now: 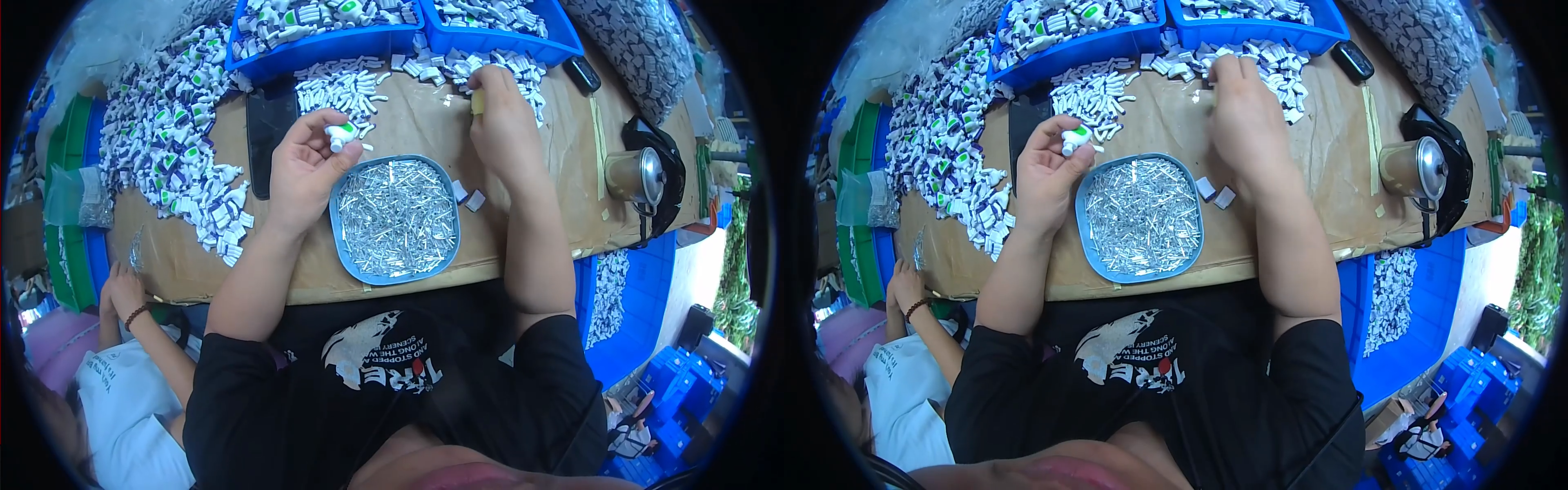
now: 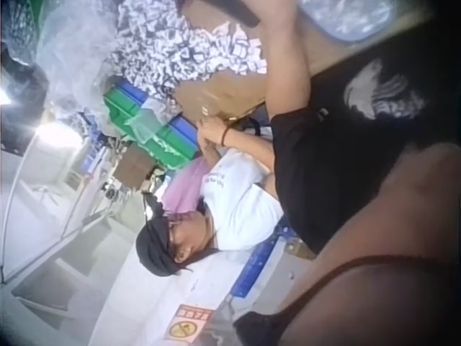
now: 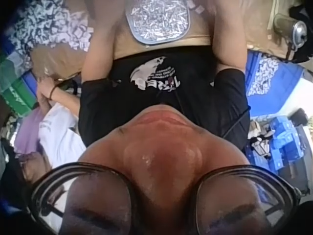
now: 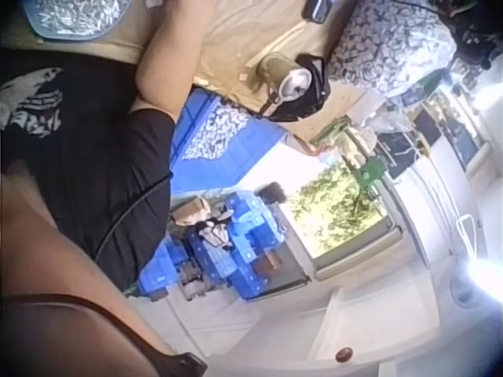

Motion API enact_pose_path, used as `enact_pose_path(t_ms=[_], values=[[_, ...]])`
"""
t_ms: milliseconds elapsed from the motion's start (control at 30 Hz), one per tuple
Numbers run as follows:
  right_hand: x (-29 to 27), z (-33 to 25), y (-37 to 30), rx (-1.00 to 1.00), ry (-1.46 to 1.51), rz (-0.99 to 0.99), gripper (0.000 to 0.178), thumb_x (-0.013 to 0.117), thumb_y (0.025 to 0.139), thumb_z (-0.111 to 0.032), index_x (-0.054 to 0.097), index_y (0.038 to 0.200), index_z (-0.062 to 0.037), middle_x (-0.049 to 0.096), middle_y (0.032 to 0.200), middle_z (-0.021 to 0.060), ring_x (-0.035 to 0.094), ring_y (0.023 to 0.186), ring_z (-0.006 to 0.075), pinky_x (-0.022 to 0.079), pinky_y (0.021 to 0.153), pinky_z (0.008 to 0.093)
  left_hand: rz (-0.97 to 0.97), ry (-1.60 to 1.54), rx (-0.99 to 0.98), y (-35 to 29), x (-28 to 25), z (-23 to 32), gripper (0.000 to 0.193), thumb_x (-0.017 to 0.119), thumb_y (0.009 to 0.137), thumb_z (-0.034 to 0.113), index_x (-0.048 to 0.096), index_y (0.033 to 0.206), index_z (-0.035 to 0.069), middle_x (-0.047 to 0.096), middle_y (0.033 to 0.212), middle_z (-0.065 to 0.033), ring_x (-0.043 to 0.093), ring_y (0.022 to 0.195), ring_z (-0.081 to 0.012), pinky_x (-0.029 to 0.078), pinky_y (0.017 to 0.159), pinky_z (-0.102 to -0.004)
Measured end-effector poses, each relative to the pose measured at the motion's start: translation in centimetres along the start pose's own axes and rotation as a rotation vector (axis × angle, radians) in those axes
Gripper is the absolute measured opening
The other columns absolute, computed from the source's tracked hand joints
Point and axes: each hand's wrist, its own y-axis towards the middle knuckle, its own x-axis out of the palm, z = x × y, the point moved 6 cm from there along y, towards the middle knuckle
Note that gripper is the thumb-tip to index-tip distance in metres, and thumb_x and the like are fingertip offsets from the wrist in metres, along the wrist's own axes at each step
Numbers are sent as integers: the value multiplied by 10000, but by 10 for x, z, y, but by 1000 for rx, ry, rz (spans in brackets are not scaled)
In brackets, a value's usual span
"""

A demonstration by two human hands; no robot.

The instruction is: Assembling small blue and white electronic or mechanical components at a workbench.

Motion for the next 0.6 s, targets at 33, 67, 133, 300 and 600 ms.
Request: enact_pose_path(t_ms=[33,67,133,300,600], values=[[1,4,1,-2,2,-3,365,506,669,136,522,992,-32,564,996,175,559,925,395,464,782,432,19,-39,-17,0,0,1,381,668,821,-48,508,1161,16,607,1001,-70,590,914,-104,478,803,-218],[2,6,3,-4,16,-11,351,495,687,136,523,996,-30,565,995,182,556,927,395,458,791,431,23,-39,-17,0,1,2,381,668,821,-48,508,1161,16,607,1001,-70,590,914,-104,478,803,-218],[4,6,3,-11,36,-26,338,484,706,136,523,999,-27,566,994,188,554,928,396,451,801,429,21,-115,-49,-1,1,2,392,669,821,-45,499,1169,15,608,1004,-75,602,905,-117,497,815,-234],[-1,-10,4,-134,122,80,340,491,704,137,519,1004,-20,577,971,165,591,907,344,473,779,389,-35,-259,-147,-1,0,-3,401,594,893,26,418,1251,60,610,1007,-114,637,979,-230,539,856,-341],[6,-87,-50,-818,983,-226,336,563,757,90,460,1053,-31,461,1005,148,607,1018,439,539,819,475,-229,-685,-373,-9,13,-7,373,504,932,27,395,1288,54,563,1133,-122,595,1049,-260,519,909,-412]])
